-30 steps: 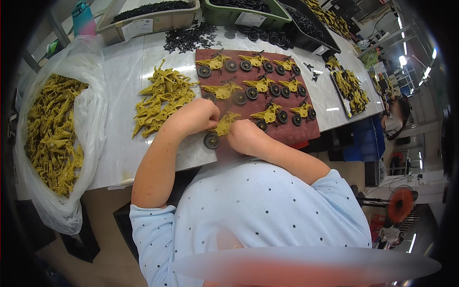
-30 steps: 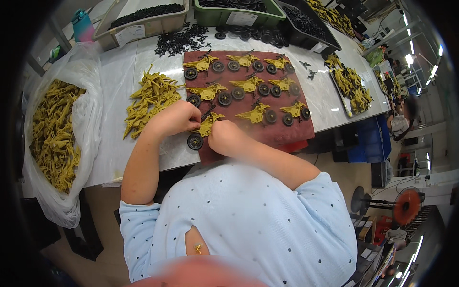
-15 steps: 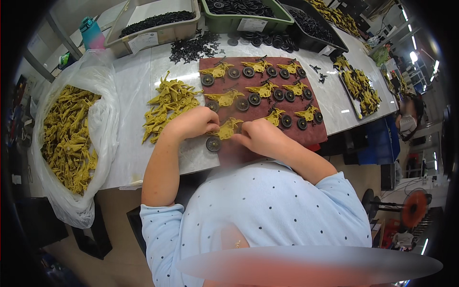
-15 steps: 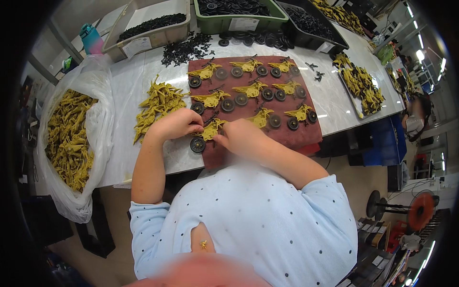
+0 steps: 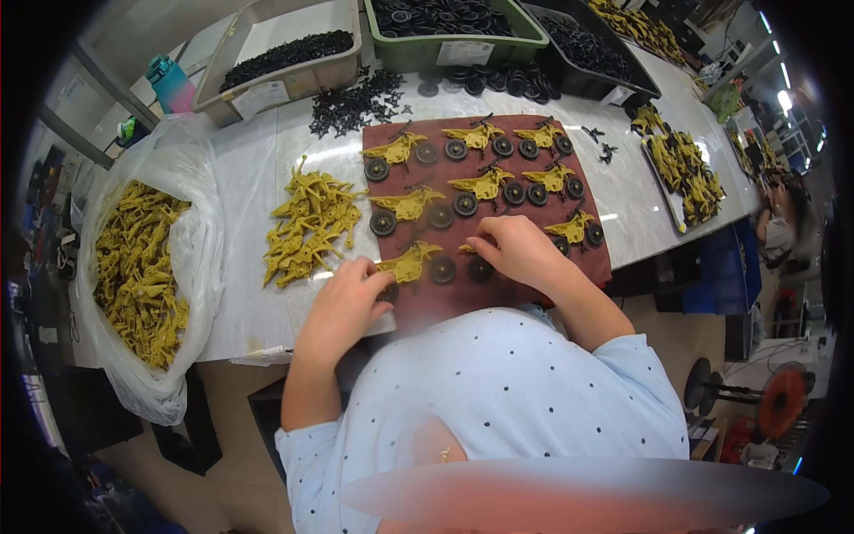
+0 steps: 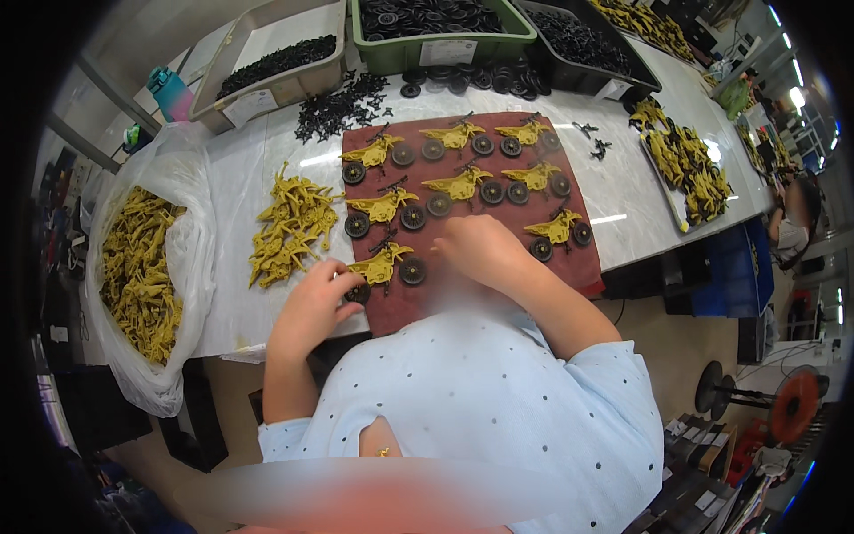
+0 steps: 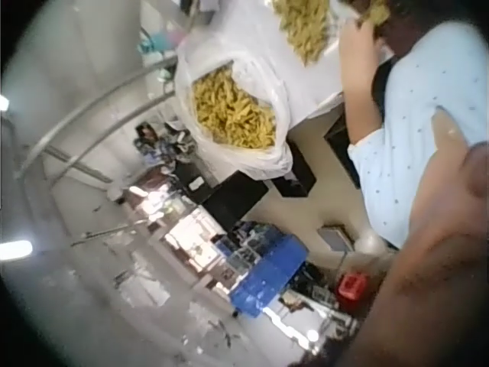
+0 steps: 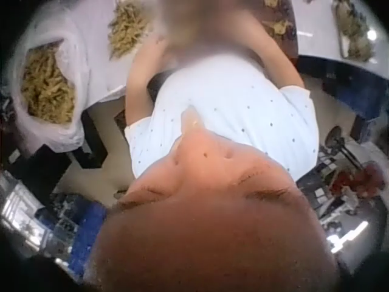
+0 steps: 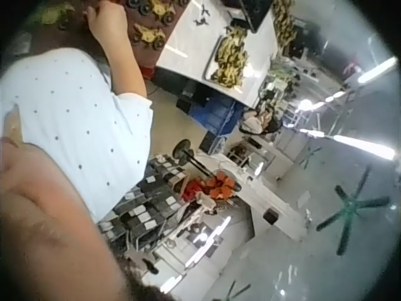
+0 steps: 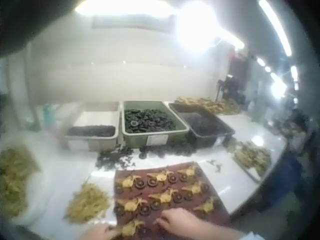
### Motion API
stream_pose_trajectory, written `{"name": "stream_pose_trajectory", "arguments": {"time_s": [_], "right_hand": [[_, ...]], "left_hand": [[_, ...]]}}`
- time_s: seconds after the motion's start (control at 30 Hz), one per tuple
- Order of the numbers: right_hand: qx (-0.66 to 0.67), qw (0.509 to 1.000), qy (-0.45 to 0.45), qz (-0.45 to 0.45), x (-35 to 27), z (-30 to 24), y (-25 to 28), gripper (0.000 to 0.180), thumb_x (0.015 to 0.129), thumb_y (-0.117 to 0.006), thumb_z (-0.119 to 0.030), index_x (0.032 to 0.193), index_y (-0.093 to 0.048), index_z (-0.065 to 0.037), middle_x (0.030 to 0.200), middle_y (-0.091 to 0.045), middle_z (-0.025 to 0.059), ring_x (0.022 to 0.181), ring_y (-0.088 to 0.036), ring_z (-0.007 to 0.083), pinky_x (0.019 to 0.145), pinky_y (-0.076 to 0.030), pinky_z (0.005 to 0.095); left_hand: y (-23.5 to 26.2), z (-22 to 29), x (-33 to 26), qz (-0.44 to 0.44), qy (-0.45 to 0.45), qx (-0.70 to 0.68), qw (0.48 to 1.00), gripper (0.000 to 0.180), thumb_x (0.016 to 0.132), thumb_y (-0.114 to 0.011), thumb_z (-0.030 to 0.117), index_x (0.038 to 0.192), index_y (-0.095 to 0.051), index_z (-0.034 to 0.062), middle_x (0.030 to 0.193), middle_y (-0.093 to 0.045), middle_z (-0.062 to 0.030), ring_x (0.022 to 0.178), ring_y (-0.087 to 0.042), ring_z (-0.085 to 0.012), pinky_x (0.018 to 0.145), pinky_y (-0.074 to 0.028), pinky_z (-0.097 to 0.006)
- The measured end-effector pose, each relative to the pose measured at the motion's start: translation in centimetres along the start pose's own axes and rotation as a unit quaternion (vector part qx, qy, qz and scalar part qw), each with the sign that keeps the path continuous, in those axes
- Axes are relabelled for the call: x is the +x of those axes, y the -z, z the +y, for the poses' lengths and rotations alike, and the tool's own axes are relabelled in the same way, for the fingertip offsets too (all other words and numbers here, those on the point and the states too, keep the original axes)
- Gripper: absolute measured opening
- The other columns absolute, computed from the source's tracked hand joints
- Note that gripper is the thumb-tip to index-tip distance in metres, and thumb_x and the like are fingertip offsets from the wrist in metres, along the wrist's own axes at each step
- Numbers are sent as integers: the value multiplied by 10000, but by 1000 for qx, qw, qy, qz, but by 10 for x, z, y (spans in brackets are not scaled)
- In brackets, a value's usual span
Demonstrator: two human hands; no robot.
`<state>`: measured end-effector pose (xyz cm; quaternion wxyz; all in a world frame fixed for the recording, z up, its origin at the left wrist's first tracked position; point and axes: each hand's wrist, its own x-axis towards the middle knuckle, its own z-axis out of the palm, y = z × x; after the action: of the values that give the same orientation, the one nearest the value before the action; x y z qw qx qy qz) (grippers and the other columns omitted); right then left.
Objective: The person arranges toy motorcycle frame pieces onto a mat, attaches handlebar pieces to them by hand, and mounts wheels onto the motorcycle frames.
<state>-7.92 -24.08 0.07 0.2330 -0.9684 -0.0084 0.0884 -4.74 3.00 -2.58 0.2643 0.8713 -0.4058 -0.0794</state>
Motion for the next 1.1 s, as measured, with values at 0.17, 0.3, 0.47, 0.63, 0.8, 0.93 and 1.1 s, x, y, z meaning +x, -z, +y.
{"name": "stream_pose_trajectory", "arguments": {"time_s": [0.17, 0.3, 0.47, 0.63, 0.8, 0.93, 1.1], "right_hand": [[19, 999, 29, -8, 15, 16, 14, 240, 854, -620, -220, 848, -639, 20, 788, -650, 192, 747, -631, 348, 668, -490, 400], [1, 994, 107, -15, 32, 13, 38, 216, 848, -626, -198, 877, -635, 16, 785, -646, 187, 758, -624, 355, 673, -488, 413], [-34, 982, 180, -50, 82, 10, 41, 189, 848, -609, -168, 946, -630, -8, 835, -646, 183, 793, -618, 355, 702, -485, 426], [67, 939, 334, -53, 159, -13, 15, 172, 845, -552, -140, 942, -635, -23, 859, -657, 186, 845, -634, 350, 738, -502, 415], [148, 948, 237, -149, 212, -69, -24, 271, 898, -523, -214, 1031, -630, -4, 933, -659, 199, 837, -647, 346, 734, -507, 419], [99, 969, 193, -115, 260, -104, -69, 416, 896, -556, -321, 1049, -614, 61, 930, -661, 223, 774, -671, 318, 624, -526, 404], [299, 925, 131, -194, 290, -109, -87, 331, 852, -639, -238, 980, -633, 68, 810, -673, 141, 630, -640, 188, 531, -516, 325]], "left_hand": [[-1, 4, 2, 27, 43, -26, 998, 368, 666, -753, 75, 1006, -615, 41, 968, -544, -110, 932, -535, -300, 798, -457, -370], [25, -13, 11, 106, 81, -5, 991, 425, 688, -757, 120, 1077, -600, 53, 1109, -542, -113, 1044, -513, -304, 869, -435, -376], [37, -50, 55, 214, 122, 205, 947, 693, 686, -777, 195, 1290, -458, 77, 1285, -461, -146, 1193, -435, -313, 982, -350, -419], [24, -82, 61, 175, 204, 258, 928, 906, 687, -786, 247, 1418, -280, 68, 1306, -447, -175, 1222, -421, -311, 995, -345, -424], [28, -93, 47, 155, 275, 92, 944, 934, 703, -783, 245, 1437, -233, 65, 1256, -520, -170, 1168, -480, -341, 949, -406, -415], [32, -112, 44, 187, 268, 28, 945, 923, 717, -779, 220, 1437, -222, 64, 1231, -545, -176, 1124, -516, -356, 934, -422, -408], [40, -116, 48, 206, 260, -54, 942, 833, 739, -761, 193, 1413, -286, 77, 1175, -587, -185, 1074, -570, -339, 895, -453, -374]]}}
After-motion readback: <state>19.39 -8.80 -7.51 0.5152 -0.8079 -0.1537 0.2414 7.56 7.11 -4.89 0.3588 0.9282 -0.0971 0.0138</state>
